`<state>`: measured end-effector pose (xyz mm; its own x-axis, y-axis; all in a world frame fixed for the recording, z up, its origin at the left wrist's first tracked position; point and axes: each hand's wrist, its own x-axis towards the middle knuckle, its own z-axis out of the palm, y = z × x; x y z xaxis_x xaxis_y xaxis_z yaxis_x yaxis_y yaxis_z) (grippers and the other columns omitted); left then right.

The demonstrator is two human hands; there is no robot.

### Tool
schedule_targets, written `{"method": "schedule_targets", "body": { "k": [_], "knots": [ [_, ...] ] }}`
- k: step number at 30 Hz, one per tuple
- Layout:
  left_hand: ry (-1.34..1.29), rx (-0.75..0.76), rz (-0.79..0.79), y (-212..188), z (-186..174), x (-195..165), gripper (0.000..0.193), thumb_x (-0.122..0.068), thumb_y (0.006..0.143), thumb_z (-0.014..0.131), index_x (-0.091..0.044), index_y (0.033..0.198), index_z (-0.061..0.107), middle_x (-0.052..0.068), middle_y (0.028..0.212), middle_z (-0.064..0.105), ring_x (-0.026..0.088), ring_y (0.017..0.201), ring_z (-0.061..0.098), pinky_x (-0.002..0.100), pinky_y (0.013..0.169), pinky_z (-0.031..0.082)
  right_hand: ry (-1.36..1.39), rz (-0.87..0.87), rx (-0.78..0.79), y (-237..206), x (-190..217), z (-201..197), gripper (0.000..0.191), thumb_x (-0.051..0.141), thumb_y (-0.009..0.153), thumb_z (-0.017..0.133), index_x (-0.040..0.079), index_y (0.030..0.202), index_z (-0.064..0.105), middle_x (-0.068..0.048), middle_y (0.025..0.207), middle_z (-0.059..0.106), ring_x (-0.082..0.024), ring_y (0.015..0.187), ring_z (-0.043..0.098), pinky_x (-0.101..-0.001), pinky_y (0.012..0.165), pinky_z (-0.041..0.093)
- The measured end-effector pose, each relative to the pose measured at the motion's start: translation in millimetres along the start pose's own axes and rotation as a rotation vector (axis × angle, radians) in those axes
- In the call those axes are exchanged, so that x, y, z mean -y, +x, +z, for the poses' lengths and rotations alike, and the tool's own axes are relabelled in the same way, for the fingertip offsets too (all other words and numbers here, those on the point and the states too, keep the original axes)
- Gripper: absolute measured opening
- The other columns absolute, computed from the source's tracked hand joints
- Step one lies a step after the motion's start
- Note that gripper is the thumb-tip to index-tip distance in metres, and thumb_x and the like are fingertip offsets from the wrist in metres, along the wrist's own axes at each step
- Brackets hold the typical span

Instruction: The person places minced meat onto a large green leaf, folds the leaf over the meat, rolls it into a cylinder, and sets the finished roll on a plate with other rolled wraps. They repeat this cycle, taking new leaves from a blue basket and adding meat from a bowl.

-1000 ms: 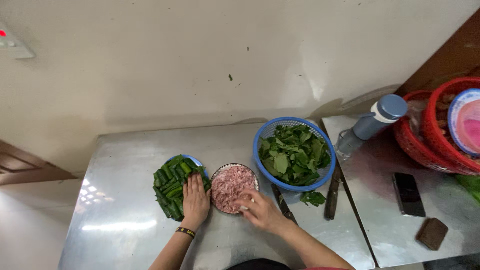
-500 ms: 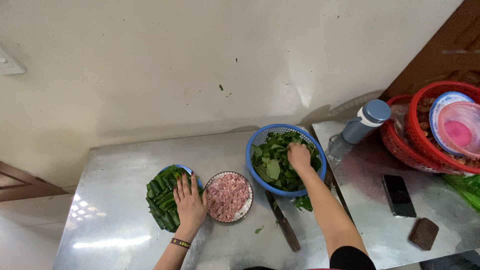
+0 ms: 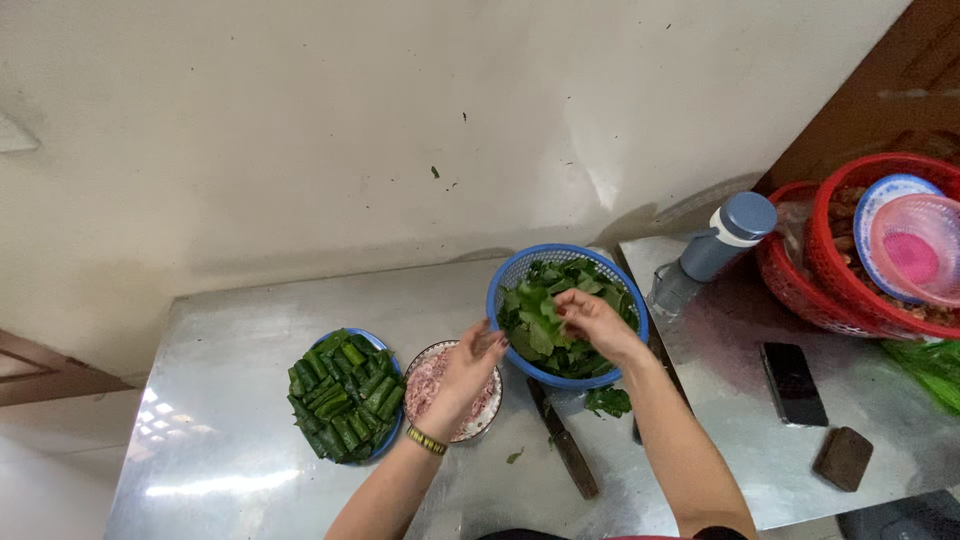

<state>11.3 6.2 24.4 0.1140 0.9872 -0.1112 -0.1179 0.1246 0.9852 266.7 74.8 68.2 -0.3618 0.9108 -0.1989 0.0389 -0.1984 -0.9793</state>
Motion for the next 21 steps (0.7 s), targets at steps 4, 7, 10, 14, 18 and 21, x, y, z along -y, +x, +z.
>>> {"method": "schedule_targets", "body": {
  "k": [4,7,10,14,18,21],
  "knots": [
    [-0.449,0.042,-0.166,21.0,17.0,17.8,0.028,-0.016,0.097,0.067,-0.004,0.121,0.061,0.005,0.114,0.069,0.017,0.102,0.066,0.032,0.086,0.056,0.087,-0.095,0.123,-7.6,-25.7,19.7,0.016,0.016,0.105,0.055,0.006,0.115,0.061,0.001,0.097,0.067,-0.007,0.077,0.057,-0.0246,0.068,0.047],
    [-0.321,-0.068,0.009,26.9,21.1,17.9,0.015,-0.012,0.099,0.07,0.0,0.108,0.067,0.006,0.098,0.068,0.016,0.086,0.062,0.03,0.074,0.05,-0.024,-0.236,0.063,-5.8,-41.5,41.3,0.02,0.018,0.102,0.057,0.006,0.117,0.061,0.002,0.099,0.066,-0.005,0.081,0.055,-0.023,0.071,0.046],
    [0.162,-0.282,0.163,14.2,21.2,10.5,0.015,-0.01,0.092,0.075,-0.001,0.097,0.066,0.008,0.083,0.068,0.018,0.074,0.063,0.032,0.068,0.051,-0.187,-0.277,-0.1,-5.4,-50.4,63.8,0.02,0.022,0.105,0.057,0.006,0.114,0.063,0.001,0.098,0.066,-0.004,0.087,0.058,-0.0224,0.077,0.049],
    [0.53,-0.325,0.543,-7.9,17.3,0.0,0.015,-0.006,0.084,0.075,-0.001,0.093,0.064,0.012,0.088,0.067,0.018,0.079,0.065,0.032,0.069,0.054,-0.112,-0.083,-0.147,-2.7,-52.6,79.5,0.017,0.021,0.105,0.059,0.007,0.112,0.065,-0.001,0.093,0.066,-0.007,0.076,0.054,-0.0258,0.067,0.045],
    [0.272,-0.329,0.278,0.6,-2.9,3.2,0.011,-0.005,0.091,0.072,-0.002,0.099,0.064,0.011,0.09,0.073,0.016,0.081,0.07,0.029,0.074,0.057,0.216,0.004,-0.058,1.8,-48.9,81.4,0.016,0.014,0.102,0.059,0.004,0.115,0.062,0.0,0.101,0.065,-0.007,0.085,0.061,-0.0275,0.073,0.05],
    [-0.002,-0.298,0.223,9.8,-16.8,8.6,0.01,0.0,0.095,0.066,-0.001,0.103,0.06,0.015,0.098,0.072,0.017,0.087,0.068,0.028,0.076,0.057,0.299,0.026,0.04,-2.7,-47.3,81.1,0.031,0.004,0.094,0.056,0.009,0.125,0.054,0.0,0.108,0.068,-0.012,0.089,0.067,-0.0284,0.074,0.052]
  ]
}}
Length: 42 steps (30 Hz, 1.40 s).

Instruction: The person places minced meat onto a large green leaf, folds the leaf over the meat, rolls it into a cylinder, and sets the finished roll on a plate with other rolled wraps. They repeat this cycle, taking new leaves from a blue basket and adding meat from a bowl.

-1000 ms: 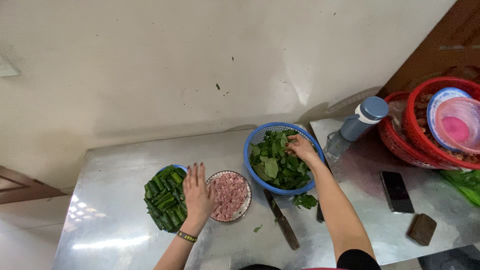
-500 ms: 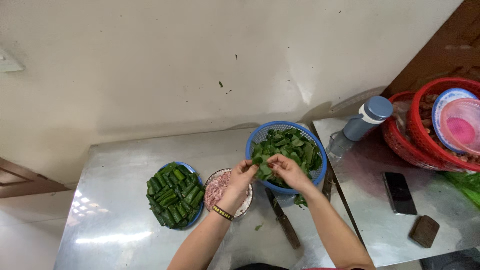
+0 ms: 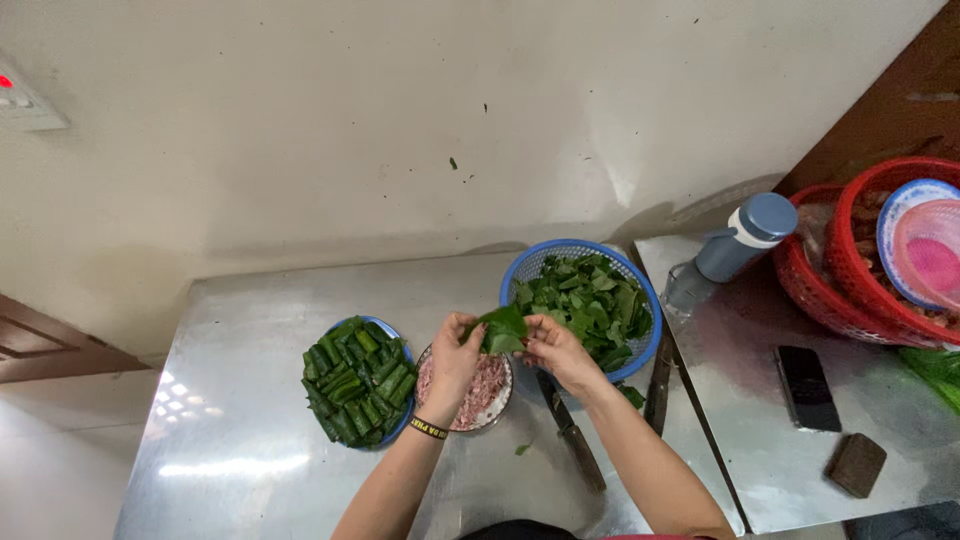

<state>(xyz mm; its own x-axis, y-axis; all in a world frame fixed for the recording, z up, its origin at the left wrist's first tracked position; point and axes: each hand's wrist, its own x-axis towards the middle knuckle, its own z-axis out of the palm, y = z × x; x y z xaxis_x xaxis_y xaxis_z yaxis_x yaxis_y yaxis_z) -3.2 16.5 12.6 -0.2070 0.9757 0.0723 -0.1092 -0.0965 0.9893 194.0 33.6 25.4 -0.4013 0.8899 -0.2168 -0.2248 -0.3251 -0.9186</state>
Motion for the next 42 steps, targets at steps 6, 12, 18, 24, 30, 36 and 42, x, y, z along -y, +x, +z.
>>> {"method": "schedule_targets", "body": {
  "k": [6,12,18,24,30,36,42],
  "knots": [
    [0.091,0.057,-0.013,-9.3,-2.8,-19.1,0.021,0.001,0.091,0.063,-0.004,0.111,0.057,0.011,0.128,0.064,0.019,0.095,0.069,0.029,0.077,0.059,0.103,-0.113,0.071,-12.4,3.9,3.8,0.046,0.001,0.101,0.058,0.015,0.142,0.043,-0.004,0.101,0.06,-0.014,0.089,0.066,-0.0293,0.074,0.051],
    [0.44,0.262,0.696,-23.6,-12.7,-33.1,0.015,-0.013,0.098,0.064,-0.001,0.107,0.067,0.023,0.148,0.054,0.041,0.122,0.063,0.047,0.097,0.053,0.264,-0.079,0.023,-11.1,-0.7,-0.5,0.026,0.006,0.1,0.056,0.004,0.126,0.058,-0.005,0.108,0.068,-0.016,0.091,0.068,-0.0329,0.079,0.055],
    [0.469,0.282,0.052,-26.3,-16.6,-9.2,0.023,-0.021,0.104,0.064,0.0,0.108,0.073,0.015,0.094,0.072,0.027,0.083,0.069,0.041,0.078,0.056,-0.109,-0.071,-0.158,-22.2,-4.6,1.7,0.032,0.027,0.105,0.053,0.007,0.121,0.072,-0.002,0.103,0.07,-0.011,0.094,0.062,-0.0252,0.084,0.05],
    [-0.205,0.449,-0.273,-21.8,-20.9,-6.2,0.02,-0.014,0.1,0.059,0.0,0.113,0.065,0.004,0.102,0.073,0.013,0.087,0.07,0.032,0.076,0.062,-0.193,-0.208,0.009,-20.1,-9.8,5.8,0.019,0.016,0.101,0.068,0.003,0.112,0.061,-0.001,0.103,0.065,-0.011,0.098,0.06,-0.028,0.088,0.05],
    [0.087,0.484,-0.025,-29.1,-29.3,-5.0,0.018,-0.015,0.104,0.064,0.002,0.111,0.066,0.005,0.094,0.069,0.01,0.084,0.064,0.023,0.073,0.054,-0.019,-0.212,-0.027,-21.0,-23.5,5.1,0.015,0.011,0.102,0.062,0.002,0.115,0.064,-0.002,0.107,0.069,-0.01,0.1,0.062,-0.0267,0.092,0.05],
    [-0.27,0.27,-0.249,-26.6,-22.5,9.7,0.018,-0.014,0.102,0.067,0.001,0.109,0.072,0.002,0.091,0.07,0.009,0.077,0.06,0.024,0.065,0.049,-0.076,-0.206,-0.083,-28.8,-34.2,13.6,0.03,0.005,0.102,0.057,0.0,0.13,0.064,-0.003,0.115,0.07,-0.01,0.104,0.064,-0.0279,0.094,0.051],
    [-0.324,0.275,-0.321,-24.6,-23.7,4.9,0.017,-0.012,0.1,0.063,0.0,0.109,0.071,0.002,0.097,0.074,0.009,0.084,0.067,0.024,0.071,0.054,-0.218,-0.246,0.049,-42.6,-26.4,18.6,0.045,-0.004,0.094,0.043,0.001,0.13,0.069,-0.005,0.127,0.073,-0.011,0.11,0.069,-0.0259,0.099,0.052]
  ]
}}
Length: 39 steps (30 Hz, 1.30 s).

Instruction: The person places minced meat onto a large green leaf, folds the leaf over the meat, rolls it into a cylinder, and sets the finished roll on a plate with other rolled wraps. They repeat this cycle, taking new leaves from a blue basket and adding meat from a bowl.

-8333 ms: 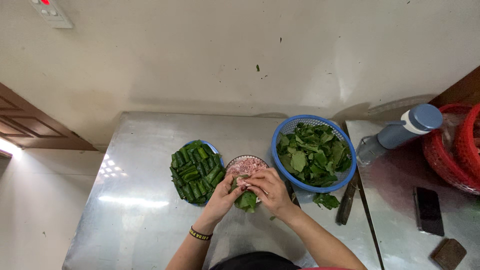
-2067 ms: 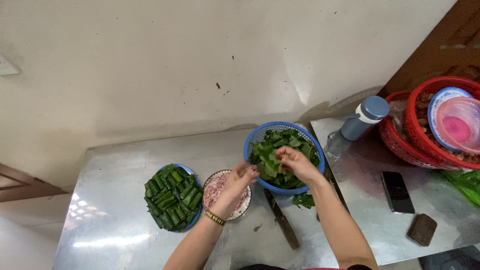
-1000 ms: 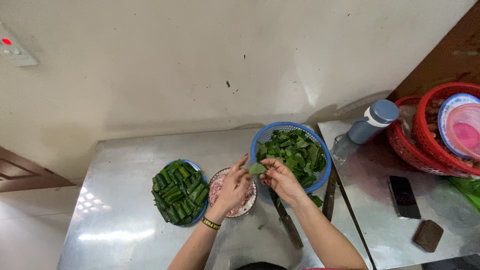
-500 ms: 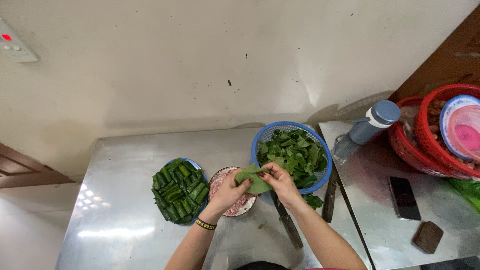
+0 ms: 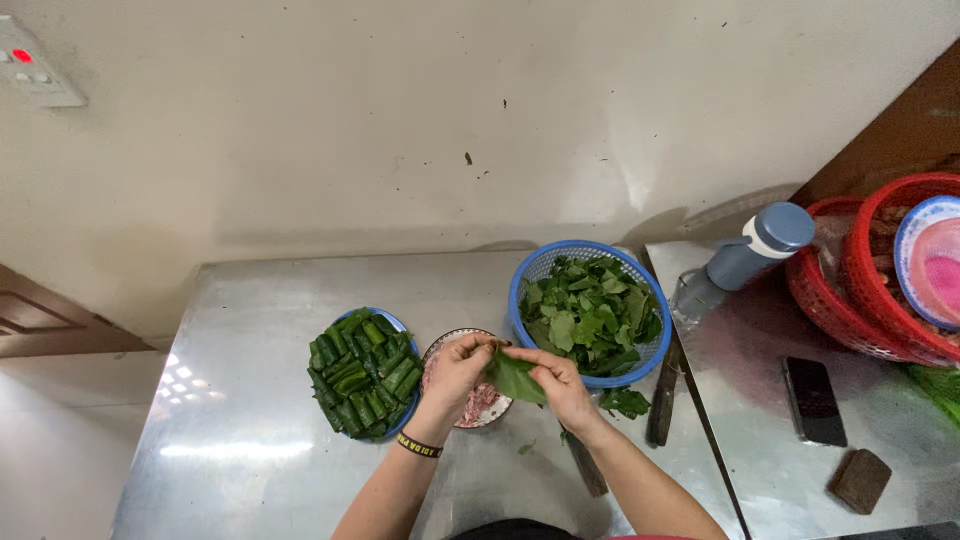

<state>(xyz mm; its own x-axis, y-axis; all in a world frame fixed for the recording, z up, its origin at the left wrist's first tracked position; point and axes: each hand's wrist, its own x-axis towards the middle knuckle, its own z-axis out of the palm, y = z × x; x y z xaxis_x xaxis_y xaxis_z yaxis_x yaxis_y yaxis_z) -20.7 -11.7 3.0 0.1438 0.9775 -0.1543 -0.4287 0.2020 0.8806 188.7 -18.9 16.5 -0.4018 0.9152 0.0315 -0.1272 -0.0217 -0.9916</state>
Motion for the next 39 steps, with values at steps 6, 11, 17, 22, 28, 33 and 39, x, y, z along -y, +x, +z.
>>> {"method": "schedule_targets", "body": {
  "k": [6,11,17,22,28,33,39],
  "knots": [
    [0.04,0.112,-0.007,-8.2,-1.5,-30.5,0.027,-0.012,0.101,0.059,0.002,0.123,0.064,0.005,0.109,0.074,0.01,0.095,0.069,0.026,0.084,0.058,-0.643,-0.031,0.051,-9.5,36.5,11.4,0.047,-0.003,0.092,0.05,0.009,0.13,0.073,-0.006,0.09,0.065,-0.017,0.075,0.06,-0.0245,0.073,0.049],
    [0.252,0.084,0.085,-18.8,6.8,-52.3,0.043,-0.001,0.097,0.062,0.003,0.139,0.052,0.013,0.108,0.073,0.014,0.095,0.07,0.029,0.083,0.059,-0.654,-0.207,0.209,-10.1,62.3,10.4,0.047,-0.003,0.086,0.055,0.009,0.129,0.072,-0.009,0.108,0.06,-0.019,0.097,0.063,-0.029,0.083,0.052],
    [0.677,0.044,0.128,-30.5,12.7,-72.6,0.047,-0.003,0.093,0.066,-0.006,0.138,0.054,0.011,0.105,0.078,0.014,0.094,0.073,0.029,0.082,0.06,-0.08,0.186,0.116,15.4,35.1,11.9,0.039,0.015,0.095,0.059,0.014,0.134,0.058,0.001,0.114,0.072,-0.011,0.105,0.067,-0.0289,0.09,0.057],
    [0.914,-0.184,0.192,-35.8,6.8,-61.3,0.047,-0.011,0.09,0.074,-0.01,0.135,0.061,0.011,0.107,0.079,0.016,0.093,0.076,0.03,0.082,0.059,0.036,0.346,0.052,21.6,-2.7,34.1,0.017,0.013,0.101,0.062,0.005,0.115,0.068,-0.001,0.099,0.073,-0.009,0.088,0.068,-0.0274,0.077,0.056],
    [0.001,-0.143,-0.089,-50.0,-20.4,-6.9,0.049,-0.009,0.089,0.07,-0.008,0.136,0.057,0.006,0.115,0.074,0.015,0.106,0.07,0.028,0.093,0.058,0.261,0.345,-0.055,13.3,-17.9,66.7,0.01,0.009,0.1,0.061,0.006,0.105,0.069,-0.002,0.092,0.075,-0.01,0.076,0.069,-0.0249,0.066,0.055],
    [-0.003,-0.37,0.016,-71.5,-24.5,33.3,0.033,-0.006,0.096,0.064,0.002,0.127,0.071,0.01,0.111,0.075,0.017,0.095,0.068,0.031,0.083,0.055,-0.162,0.284,-0.081,-4.0,-31.3,98.7,0.009,0.008,0.099,0.061,0.007,0.108,0.063,-0.005,0.087,0.074,-0.012,0.07,0.065,-0.0259,0.058,0.049],
    [0.351,-0.604,0.178,-109.1,-79.2,6.1,0.025,0.0,0.095,0.058,0.001,0.117,0.068,0.01,0.105,0.077,0.017,0.091,0.073,0.03,0.081,0.06,-0.647,0.006,0.11,-6.3,-31.7,96.7,0.018,0.01,0.097,0.066,0.008,0.114,0.066,-0.006,0.101,0.072,-0.019,0.084,0.071,-0.0346,0.074,0.059]
  ]
}}
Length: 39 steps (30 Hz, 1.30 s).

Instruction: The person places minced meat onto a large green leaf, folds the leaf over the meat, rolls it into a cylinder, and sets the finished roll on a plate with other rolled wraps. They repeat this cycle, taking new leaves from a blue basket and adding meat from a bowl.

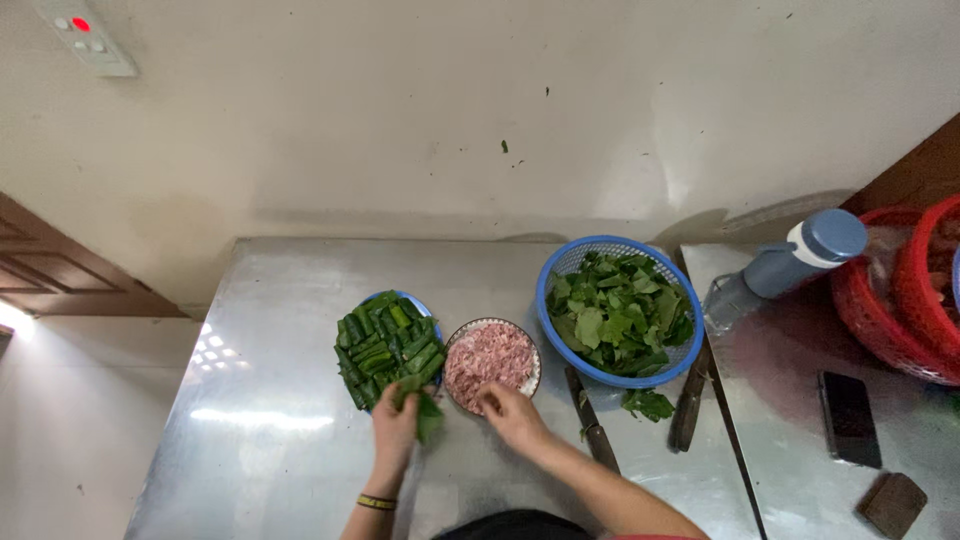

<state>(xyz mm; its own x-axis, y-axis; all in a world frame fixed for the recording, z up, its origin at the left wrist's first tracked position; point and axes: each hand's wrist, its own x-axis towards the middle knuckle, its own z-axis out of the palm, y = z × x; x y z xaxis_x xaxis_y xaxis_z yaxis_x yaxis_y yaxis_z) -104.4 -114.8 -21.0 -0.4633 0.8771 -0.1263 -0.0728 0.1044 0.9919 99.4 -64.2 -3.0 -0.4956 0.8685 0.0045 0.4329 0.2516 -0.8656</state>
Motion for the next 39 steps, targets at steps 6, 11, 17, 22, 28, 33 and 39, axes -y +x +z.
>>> {"method": "schedule_targets", "body": {
  "k": [6,11,17,22,28,33,39],
  "knots": [
    [-0.127,-0.073,-0.081,1.5,-24.1,-5.6,0.02,0.004,0.094,0.053,0.004,0.111,0.064,0.013,0.095,0.076,0.021,0.08,0.07,0.033,0.074,0.059,-0.544,-0.296,0.157,40.6,26.0,4.3,0.046,0.011,0.083,0.073,0.002,0.126,0.057,-0.017,0.123,0.052,-0.038,0.119,0.052,-0.0494,0.098,0.048],
    [-0.07,-0.055,0.044,4.1,-14.3,3.1,0.02,0.005,0.091,0.055,0.004,0.108,0.066,0.012,0.096,0.078,0.015,0.086,0.071,0.026,0.078,0.056,-0.789,-0.175,0.241,53.3,44.5,28.3,0.053,0.003,0.076,0.072,-0.003,0.126,0.054,-0.021,0.133,0.048,-0.039,0.121,0.051,-0.0484,0.093,0.051],
    [-0.122,-0.032,-0.082,1.8,-10.3,1.7,0.018,0.005,0.092,0.055,0.004,0.108,0.064,0.011,0.094,0.076,0.017,0.079,0.071,0.029,0.072,0.058,-0.946,-0.114,0.214,49.8,46.3,43.9,0.043,0.004,0.081,0.069,-0.004,0.12,0.054,-0.023,0.124,0.053,-0.037,0.111,0.059,-0.0439,0.092,0.053],
    [-0.146,-0.017,-0.088,6.1,-5.5,-0.3,0.018,0.005,0.094,0.054,0.004,0.109,0.064,0.011,0.094,0.077,0.017,0.079,0.072,0.029,0.072,0.059,-0.925,-0.109,0.177,42.8,45.0,48.4,0.036,0.005,0.084,0.066,-0.002,0.118,0.054,-0.023,0.115,0.057,-0.037,0.107,0.061,-0.0424,0.089,0.054],
    [-0.029,0.011,-0.005,13.4,4.7,1.2,0.02,0.001,0.094,0.059,0.002,0.11,0.071,0.009,0.099,0.078,0.013,0.084,0.069,0.027,0.074,0.055,-0.412,-0.112,0.12,33.7,26.0,22.8,0.025,0.01,0.09,0.069,0.002,0.112,0.059,-0.015,0.108,0.06,-0.032,0.099,0.062,-0.0433,0.083,0.053],
    [0.148,0.089,0.066,13.9,22.9,0.7,0.024,-0.002,0.088,0.064,-0.002,0.111,0.073,0.003,0.098,0.078,0.01,0.086,0.07,0.026,0.077,0.055,0.518,-0.09,0.275,39.1,5.2,-18.1,0.024,0.0,0.09,0.069,0.003,0.112,0.063,-0.004,0.108,0.065,-0.014,0.099,0.067,-0.029,0.088,0.059],
    [0.043,0.334,-0.042,5.6,58.5,5.1,0.012,-0.001,0.091,0.066,0.002,0.1,0.073,0.001,0.087,0.071,0.008,0.08,0.062,0.026,0.071,0.053,0.718,0.237,0.35,39.6,-13.2,-43.6,0.018,0.01,0.099,0.062,0.005,0.113,0.071,-0.001,0.085,0.07,-0.014,0.066,0.063,-0.03,0.061,0.051]
  ]
}}
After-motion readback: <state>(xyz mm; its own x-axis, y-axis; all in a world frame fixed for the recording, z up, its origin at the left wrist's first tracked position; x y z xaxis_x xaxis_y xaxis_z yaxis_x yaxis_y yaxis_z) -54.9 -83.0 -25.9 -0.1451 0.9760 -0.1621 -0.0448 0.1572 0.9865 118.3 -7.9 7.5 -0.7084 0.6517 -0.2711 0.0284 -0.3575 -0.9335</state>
